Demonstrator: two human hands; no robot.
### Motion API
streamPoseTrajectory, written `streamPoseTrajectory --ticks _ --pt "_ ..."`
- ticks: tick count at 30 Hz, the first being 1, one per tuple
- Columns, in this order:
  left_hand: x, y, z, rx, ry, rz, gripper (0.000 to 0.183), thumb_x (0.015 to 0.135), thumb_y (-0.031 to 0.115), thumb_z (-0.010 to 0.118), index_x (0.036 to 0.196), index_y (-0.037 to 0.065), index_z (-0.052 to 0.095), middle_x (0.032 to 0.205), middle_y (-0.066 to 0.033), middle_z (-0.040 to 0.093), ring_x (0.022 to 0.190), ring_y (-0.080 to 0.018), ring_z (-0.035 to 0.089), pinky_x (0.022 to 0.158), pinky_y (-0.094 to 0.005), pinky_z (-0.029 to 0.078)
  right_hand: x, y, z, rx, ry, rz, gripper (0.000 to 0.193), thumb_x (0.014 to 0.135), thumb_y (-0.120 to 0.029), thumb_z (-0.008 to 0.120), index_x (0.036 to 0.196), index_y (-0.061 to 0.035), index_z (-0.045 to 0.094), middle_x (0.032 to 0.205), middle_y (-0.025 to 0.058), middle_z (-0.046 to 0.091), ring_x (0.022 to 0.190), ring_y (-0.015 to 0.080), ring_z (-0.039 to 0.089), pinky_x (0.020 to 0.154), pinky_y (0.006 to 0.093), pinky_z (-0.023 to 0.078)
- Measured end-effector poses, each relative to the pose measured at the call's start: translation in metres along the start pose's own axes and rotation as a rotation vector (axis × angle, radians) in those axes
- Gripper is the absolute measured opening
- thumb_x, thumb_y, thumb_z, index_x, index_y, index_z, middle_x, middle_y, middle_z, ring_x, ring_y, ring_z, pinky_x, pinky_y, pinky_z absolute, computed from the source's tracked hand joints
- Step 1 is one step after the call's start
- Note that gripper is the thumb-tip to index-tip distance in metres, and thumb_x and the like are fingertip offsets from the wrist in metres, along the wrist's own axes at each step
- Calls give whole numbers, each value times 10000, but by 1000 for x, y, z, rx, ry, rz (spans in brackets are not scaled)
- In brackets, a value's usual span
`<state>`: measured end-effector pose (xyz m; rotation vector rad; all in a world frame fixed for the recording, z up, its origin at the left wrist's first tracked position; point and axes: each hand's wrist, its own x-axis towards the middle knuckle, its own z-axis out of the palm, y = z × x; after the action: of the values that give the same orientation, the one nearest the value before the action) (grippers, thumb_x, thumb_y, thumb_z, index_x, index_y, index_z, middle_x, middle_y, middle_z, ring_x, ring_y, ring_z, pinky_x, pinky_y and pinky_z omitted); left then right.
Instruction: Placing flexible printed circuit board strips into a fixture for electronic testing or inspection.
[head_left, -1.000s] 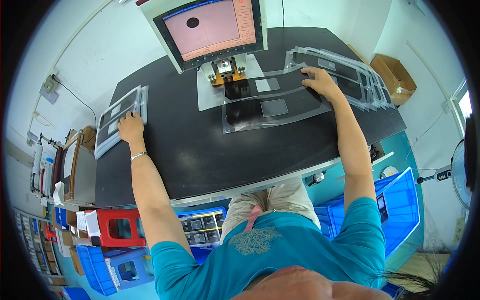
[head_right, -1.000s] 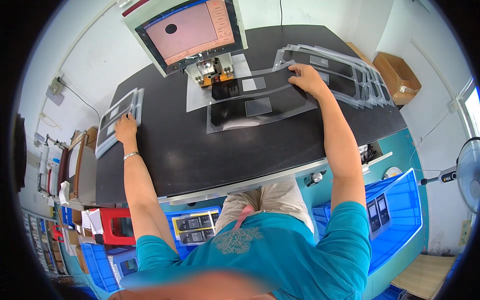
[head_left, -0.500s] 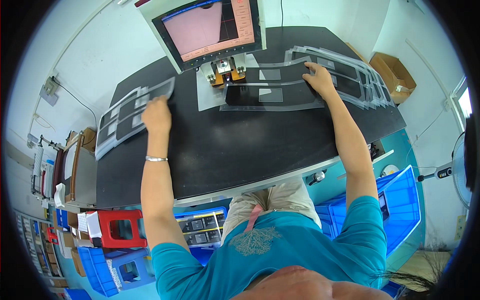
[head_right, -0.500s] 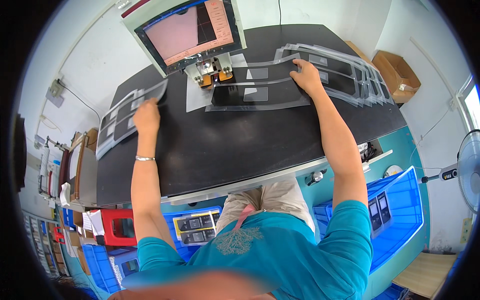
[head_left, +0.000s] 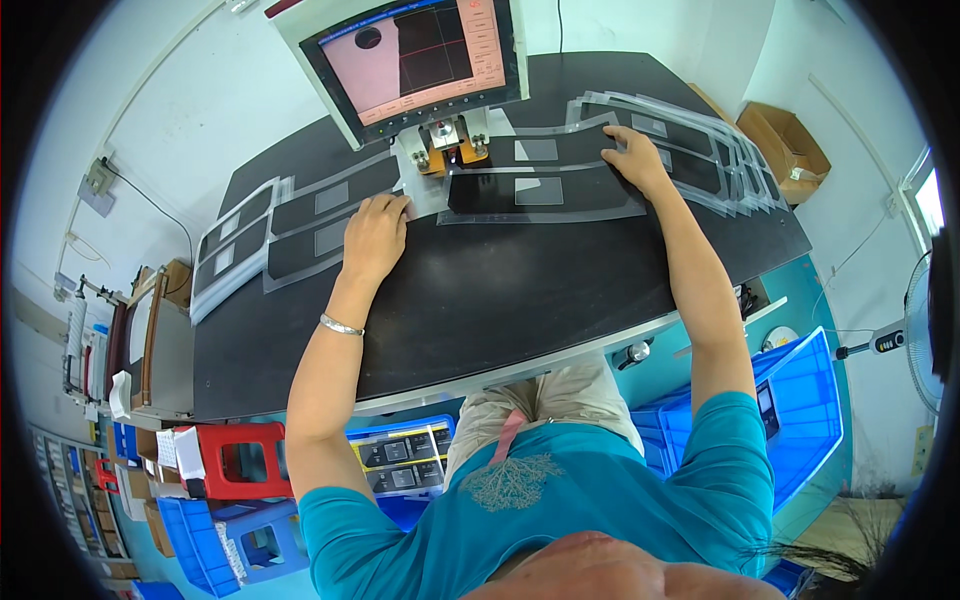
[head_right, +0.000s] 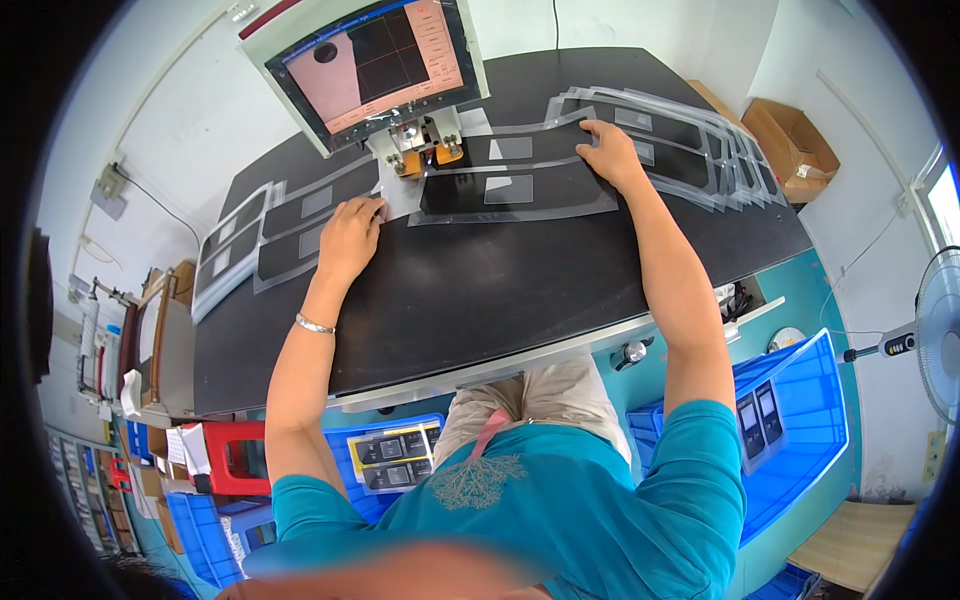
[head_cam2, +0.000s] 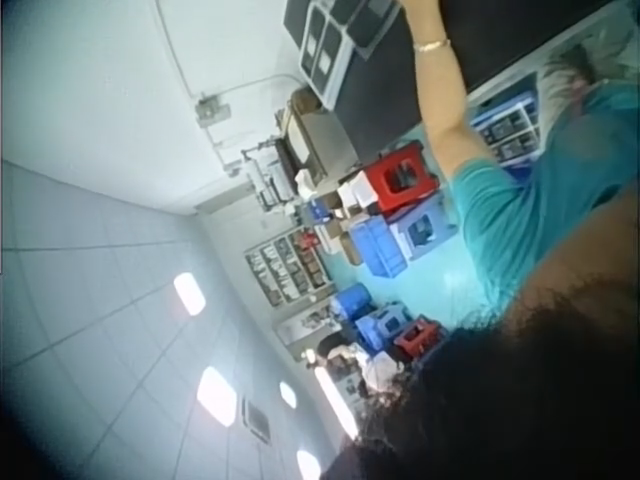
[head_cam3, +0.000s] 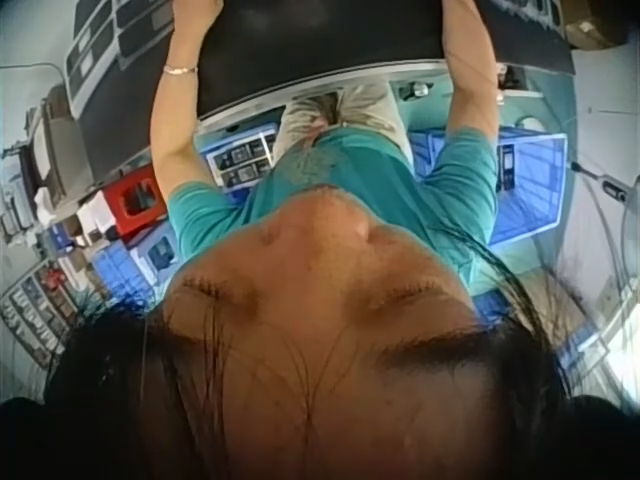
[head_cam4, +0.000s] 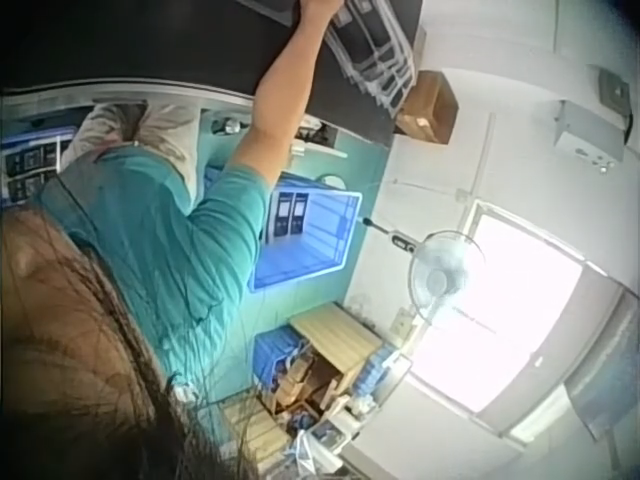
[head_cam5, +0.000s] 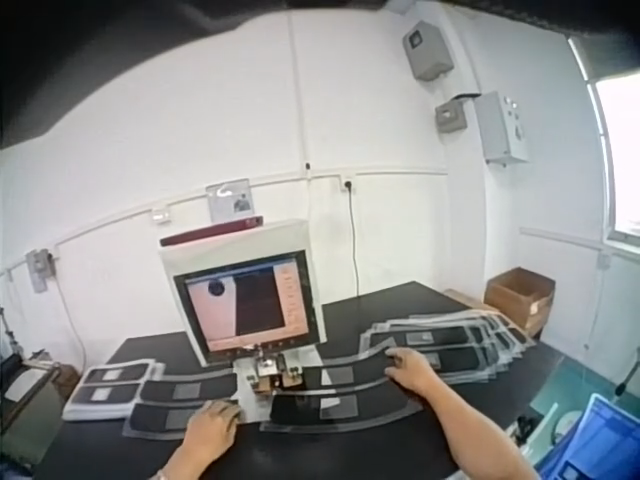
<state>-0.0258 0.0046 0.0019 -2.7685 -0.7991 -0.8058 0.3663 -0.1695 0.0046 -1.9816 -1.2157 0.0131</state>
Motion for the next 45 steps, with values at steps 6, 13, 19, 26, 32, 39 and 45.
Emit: streamPoseTrajectory --ticks 6,13,19,26,32,39,45 --pt "-1 -5 1 -126 -55 -33 267 884 86 610 1148 86 647 1154 -72 635 1097 -281 607 887 -389 518 -3 -7 -4 95 -11 72 514 837 -173 701 1311 -9 587 1280 221 618 1231 323 565 1034 370 422" --pt "-2 -5 -1 -123 -58 -13 267 884 78 597 1146 80 649 1163 -69 639 1105 -278 607 898 -392 519 0 -3 -4 219 -25 48 509 811 -137 703 1294 -11 606 1264 219 627 1216 312 576 1018 365 433" --pt "-1 -3 -4 -118 -72 -31 266 887 83 596 1148 93 646 1164 -56 642 1110 -271 605 899 -390 519 7 0 10 13 284 20 517 788 -164 696 1282 -32 619 1246 190 647 1191 316 598 1014 379 448" --pt "-2 -6 -2 -112 -86 -33 278 884 79 597 1158 109 634 1179 -47 638 1136 -270 593 907 -389 512 10 5 21 -41 335 4 516 794 -184 683 1283 -33 610 1253 198 636 1193 331 592 1014 390 448" --pt "-1 -3 -2 -103 -100 -37 329 857 19 584 1172 103 628 1198 -45 630 1147 -273 585 916 -394 509 10 10 17 -57 336 9 500 815 -198 684 1281 -31 612 1249 197 636 1188 331 593 1007 391 449" --pt "-4 -8 4 -82 10 26 294 874 43 583 1157 79 656 1187 -87 637 1109 -280 605 917 -397 515 4 -2 8 72 279 32 487 842 -271 697 1254 -20 625 1211 199 643 1153 341 598 988 395 457" --pt "-4 -5 2 -6 19 118 278 881 71 607 1155 62 654 1191 -110 643 1115 -291 607 923 -404 510 1 -1 9 -91 215 -100 513 809 -221 711 1274 -38 596 1235 194 615 1139 353 591 979 416 467"
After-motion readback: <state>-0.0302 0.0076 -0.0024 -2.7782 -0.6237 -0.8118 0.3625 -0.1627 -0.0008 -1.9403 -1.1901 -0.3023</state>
